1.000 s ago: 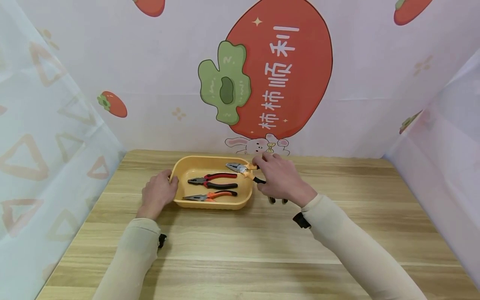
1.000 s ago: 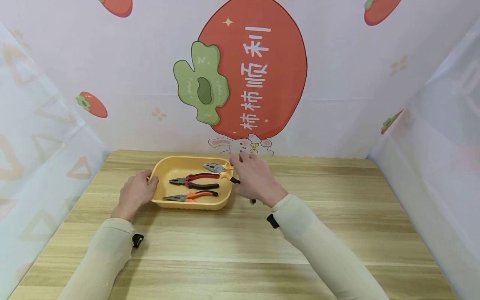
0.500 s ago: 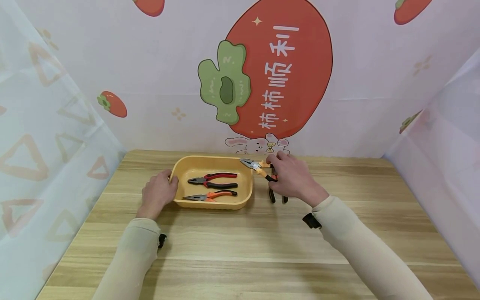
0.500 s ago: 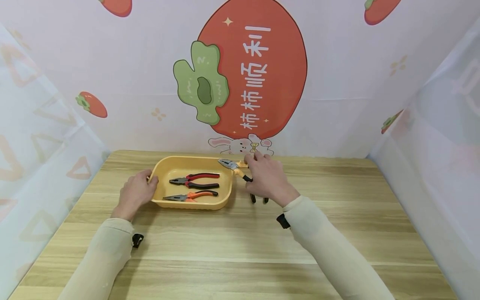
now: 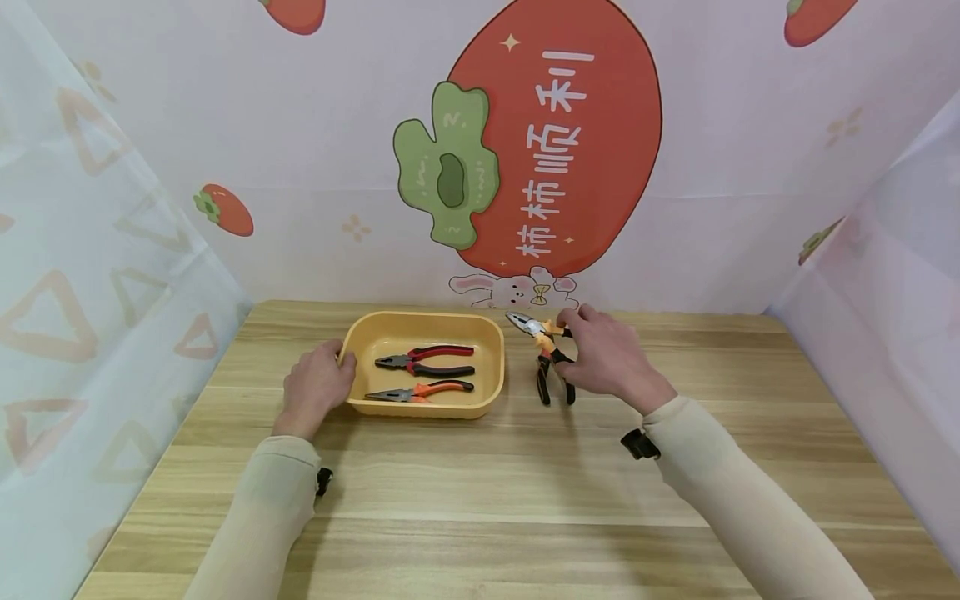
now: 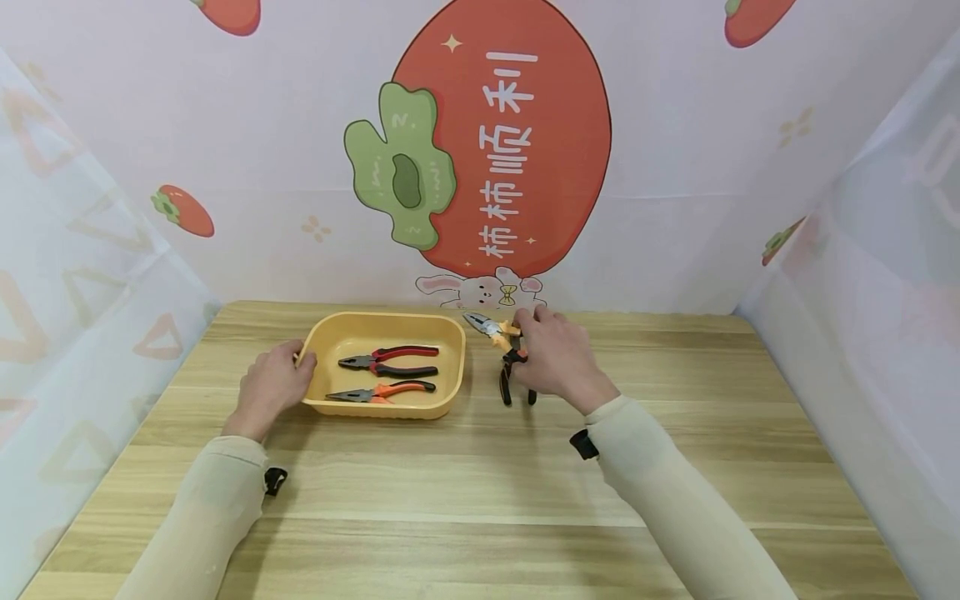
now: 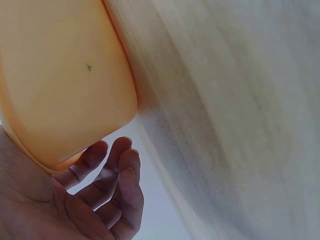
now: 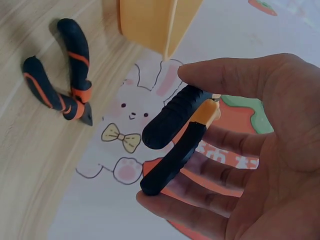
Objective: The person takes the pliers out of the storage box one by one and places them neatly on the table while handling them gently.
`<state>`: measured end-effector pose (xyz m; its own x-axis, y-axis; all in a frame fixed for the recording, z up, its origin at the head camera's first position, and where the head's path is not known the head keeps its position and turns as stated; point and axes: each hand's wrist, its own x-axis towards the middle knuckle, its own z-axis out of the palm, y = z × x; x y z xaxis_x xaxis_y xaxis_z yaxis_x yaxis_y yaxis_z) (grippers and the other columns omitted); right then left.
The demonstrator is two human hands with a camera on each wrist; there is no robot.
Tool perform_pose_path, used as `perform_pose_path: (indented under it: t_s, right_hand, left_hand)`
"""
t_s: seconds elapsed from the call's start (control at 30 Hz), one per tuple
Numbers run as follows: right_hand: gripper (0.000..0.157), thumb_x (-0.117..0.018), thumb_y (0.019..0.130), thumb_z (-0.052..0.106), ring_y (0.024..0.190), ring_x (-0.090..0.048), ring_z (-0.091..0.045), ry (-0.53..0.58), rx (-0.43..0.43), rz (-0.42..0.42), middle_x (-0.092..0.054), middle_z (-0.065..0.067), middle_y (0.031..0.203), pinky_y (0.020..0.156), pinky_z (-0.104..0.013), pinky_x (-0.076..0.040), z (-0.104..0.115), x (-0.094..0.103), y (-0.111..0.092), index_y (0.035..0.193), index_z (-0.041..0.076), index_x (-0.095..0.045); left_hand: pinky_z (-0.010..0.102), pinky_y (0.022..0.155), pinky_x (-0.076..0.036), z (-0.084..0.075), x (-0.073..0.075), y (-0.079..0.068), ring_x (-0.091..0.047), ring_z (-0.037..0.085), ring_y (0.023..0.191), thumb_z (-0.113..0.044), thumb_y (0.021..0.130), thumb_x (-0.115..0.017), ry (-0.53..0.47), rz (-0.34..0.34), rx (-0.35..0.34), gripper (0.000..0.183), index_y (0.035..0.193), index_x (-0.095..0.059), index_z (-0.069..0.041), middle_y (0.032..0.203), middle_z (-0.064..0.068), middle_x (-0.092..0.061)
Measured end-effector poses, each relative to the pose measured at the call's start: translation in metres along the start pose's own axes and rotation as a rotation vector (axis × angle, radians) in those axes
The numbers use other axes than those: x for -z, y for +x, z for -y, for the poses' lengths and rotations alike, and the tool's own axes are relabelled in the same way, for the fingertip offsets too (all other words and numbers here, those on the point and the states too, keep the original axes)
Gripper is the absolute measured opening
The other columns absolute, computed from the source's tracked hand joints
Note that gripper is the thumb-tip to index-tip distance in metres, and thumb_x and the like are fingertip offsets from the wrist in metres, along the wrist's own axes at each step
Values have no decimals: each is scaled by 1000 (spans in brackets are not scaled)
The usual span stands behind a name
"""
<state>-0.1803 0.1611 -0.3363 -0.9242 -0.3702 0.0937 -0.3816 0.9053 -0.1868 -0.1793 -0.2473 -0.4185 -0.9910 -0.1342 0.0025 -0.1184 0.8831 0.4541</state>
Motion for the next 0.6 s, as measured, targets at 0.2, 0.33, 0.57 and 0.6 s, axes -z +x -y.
perform_pose_path:
  t_s: [0.2, 0.33, 0.57, 0.6]
  right_hand:
    - [49, -78, 79, 24, 75, -59, -26, 3, -48, 19, -59, -10, 101, 55, -42, -47, -10, -2, -2, 122, 7, -61]
    - [49, -75, 78, 22, 77, -59, -27, 5, -73, 25, -59, -11, 101, 59, -44, -47, -16, -2, -4, 122, 6, -60]
    - [50, -75, 79, 24, 75, -59, -29, 9, -107, 50, -59, -14, 101, 60, -46, -48, -26, -7, -6, 121, 2, -59]
    - [50, -75, 79, 24, 76, -59, -29, 11, -112, 51, -59, -14, 102, 60, -47, -49, -28, -7, -6, 121, 2, -59]
  left_hand:
    - [54, 65, -46, -1, 0, -1, -63, 36, 77, -30, 104, -42, -7, 1, 4, 40, 128, -61, -4, 93, 19, -67]
    - [55, 66, -46, 0, 1, -1, -63, 36, 77, -30, 104, -42, -7, 4, 5, 41, 130, -60, -4, 93, 19, -67]
    - [55, 67, -46, 0, 0, 0, -63, 35, 76, -31, 105, -42, -10, 10, 6, 42, 132, -59, -4, 91, 18, -67]
    - [55, 67, -46, 0, 0, 0, -63, 35, 76, -31, 105, -42, -8, 10, 7, 42, 132, -59, -4, 91, 17, -67]
